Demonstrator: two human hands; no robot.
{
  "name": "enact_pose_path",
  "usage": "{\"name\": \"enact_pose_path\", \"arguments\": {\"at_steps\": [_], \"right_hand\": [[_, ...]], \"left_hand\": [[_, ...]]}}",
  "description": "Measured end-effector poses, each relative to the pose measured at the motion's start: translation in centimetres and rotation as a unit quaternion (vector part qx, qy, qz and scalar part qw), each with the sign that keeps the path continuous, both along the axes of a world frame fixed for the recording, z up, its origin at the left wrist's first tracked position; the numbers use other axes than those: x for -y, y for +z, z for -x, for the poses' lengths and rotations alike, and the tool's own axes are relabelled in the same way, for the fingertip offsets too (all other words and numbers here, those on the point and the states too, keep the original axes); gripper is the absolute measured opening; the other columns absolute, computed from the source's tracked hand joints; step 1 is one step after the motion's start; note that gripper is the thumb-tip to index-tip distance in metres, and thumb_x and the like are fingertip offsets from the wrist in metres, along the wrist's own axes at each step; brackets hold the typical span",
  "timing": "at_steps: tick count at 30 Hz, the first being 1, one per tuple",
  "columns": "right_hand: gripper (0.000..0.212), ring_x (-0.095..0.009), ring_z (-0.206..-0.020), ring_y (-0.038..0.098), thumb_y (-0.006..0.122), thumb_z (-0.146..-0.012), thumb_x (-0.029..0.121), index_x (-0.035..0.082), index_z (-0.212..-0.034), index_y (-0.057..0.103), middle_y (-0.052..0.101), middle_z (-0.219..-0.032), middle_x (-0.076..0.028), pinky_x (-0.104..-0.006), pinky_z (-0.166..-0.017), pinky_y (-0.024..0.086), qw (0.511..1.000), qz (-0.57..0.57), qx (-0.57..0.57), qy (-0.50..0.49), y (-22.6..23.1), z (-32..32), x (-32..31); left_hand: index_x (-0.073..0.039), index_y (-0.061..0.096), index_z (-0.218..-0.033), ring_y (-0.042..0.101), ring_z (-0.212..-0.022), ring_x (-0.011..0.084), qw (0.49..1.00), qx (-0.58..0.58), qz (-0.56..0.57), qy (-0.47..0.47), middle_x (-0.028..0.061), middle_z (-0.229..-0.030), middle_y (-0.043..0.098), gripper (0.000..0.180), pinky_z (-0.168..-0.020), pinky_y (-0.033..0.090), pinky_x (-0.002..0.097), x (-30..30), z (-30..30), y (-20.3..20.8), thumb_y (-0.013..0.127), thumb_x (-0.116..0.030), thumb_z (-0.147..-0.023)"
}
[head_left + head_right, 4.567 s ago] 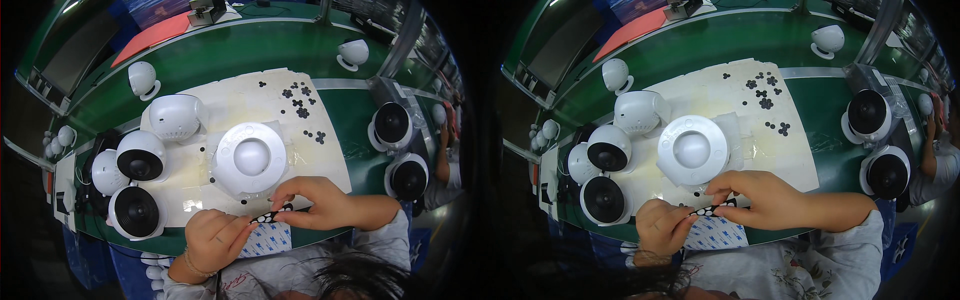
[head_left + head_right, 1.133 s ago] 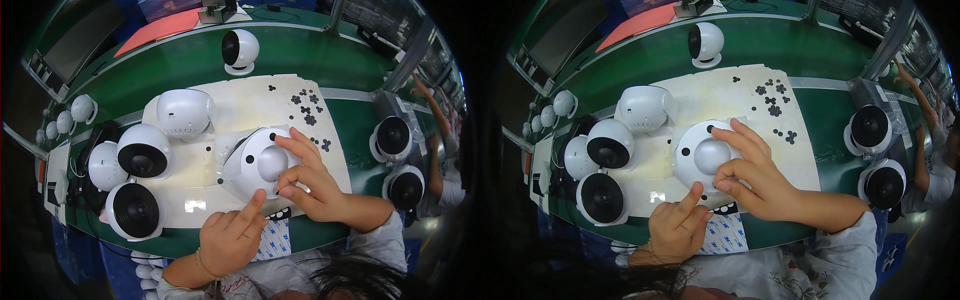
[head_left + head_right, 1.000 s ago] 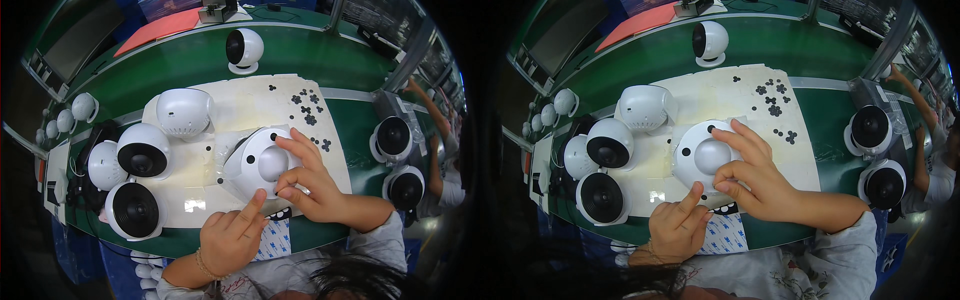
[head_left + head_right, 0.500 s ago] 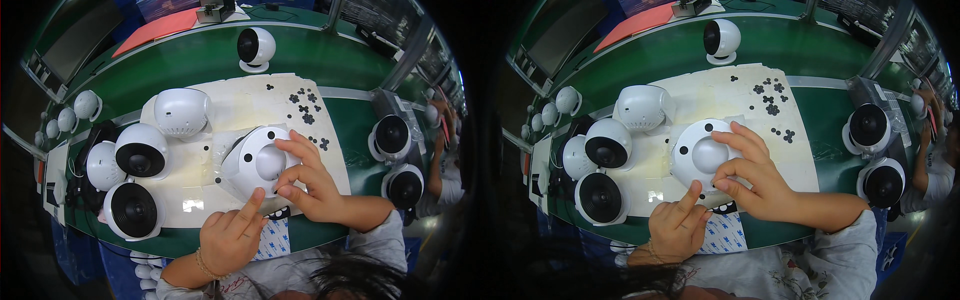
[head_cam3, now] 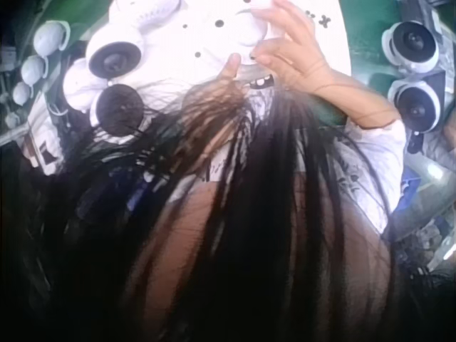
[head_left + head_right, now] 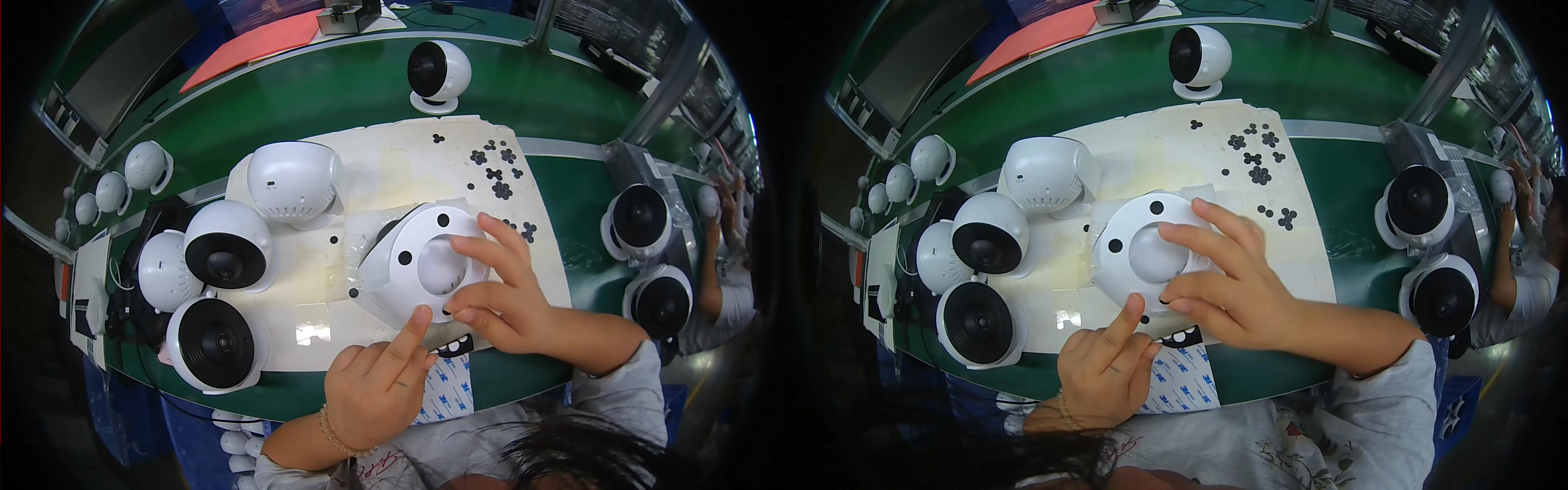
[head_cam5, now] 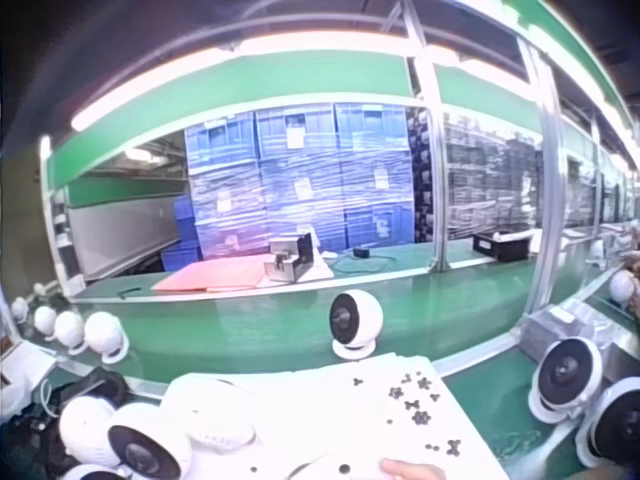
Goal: The person repeatedly picks up white dome security camera housings from a green workbench, places them on a white foam pad, and applies small black circular stickers to the bottom of each unit. After applying the stickers, the person moves the camera to a finished pile on the right side of the bench. The process is repeated for multiple units throughout the clip.
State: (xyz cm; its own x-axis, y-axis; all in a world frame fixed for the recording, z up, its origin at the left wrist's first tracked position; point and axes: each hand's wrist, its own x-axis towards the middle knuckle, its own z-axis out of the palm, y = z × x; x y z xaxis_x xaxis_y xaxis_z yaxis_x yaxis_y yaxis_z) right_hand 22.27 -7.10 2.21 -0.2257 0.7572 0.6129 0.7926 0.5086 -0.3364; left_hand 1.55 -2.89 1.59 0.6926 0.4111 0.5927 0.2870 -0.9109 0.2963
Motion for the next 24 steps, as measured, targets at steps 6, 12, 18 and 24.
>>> {"name": "enact_pose_path", "arguments": {"at_steps": [6,12,18,24], "right_hand": [[0.032,-0.023,-0.111,0.043,0.067,-0.072,0.032,0.018,-0.1,0.06,0.055,-0.114,-0.002,-0.0419,-0.086,0.027,0.996,-0.071,0.043,-0.032,0.5,0.5,1.7],[0.037,-0.017,-0.087,0.052,0.07,-0.068,0.021,0.011,-0.102,0.057,0.058,-0.091,0.001,-0.0308,-0.071,0.034,0.997,-0.043,0.027,0.056,-0.1,1.8,2.3],[0.034,-0.017,-0.082,0.052,0.067,-0.07,0.016,0.008,-0.101,0.057,0.058,-0.087,-0.001,-0.0289,-0.068,0.037,0.996,-0.001,0.001,0.088,0.0,1.9,2.0],[0.024,-0.017,-0.087,0.053,0.063,-0.069,0.019,0.01,-0.091,0.062,0.059,-0.091,0.0,-0.027,-0.068,0.036,0.986,-0.07,0.108,0.104,-0.1,0.8,2.1]], "left_hand": [[-0.002,0.058,-0.071,0.053,-0.057,0.0121,1.0,0.012,0.013,0.011,0.0096,-0.117,0.056,0.011,-0.047,0.035,0.024,0.1,-0.2,0.2,0.065,-0.01,-0.068],[-0.001,0.055,-0.068,0.055,-0.063,0.0184,0.998,0.051,0.025,-0.01,0.0132,-0.118,0.054,0.011,-0.049,0.04,0.0259,-0.1,-0.4,-0.2,0.064,-0.008,-0.068],[0.0,0.054,-0.067,0.054,-0.064,0.0207,0.998,0.06,0.027,-0.017,0.0148,-0.116,0.055,0.014,-0.051,0.043,0.0266,-0.1,-0.5,0.1,0.064,-0.009,-0.069],[-0.001,0.054,-0.066,0.054,-0.064,0.0209,0.998,0.058,0.022,-0.014,0.0143,-0.116,0.055,0.012,-0.051,0.043,0.0266,-0.2,-0.6,-0.1,0.063,-0.008,-0.069]]}}
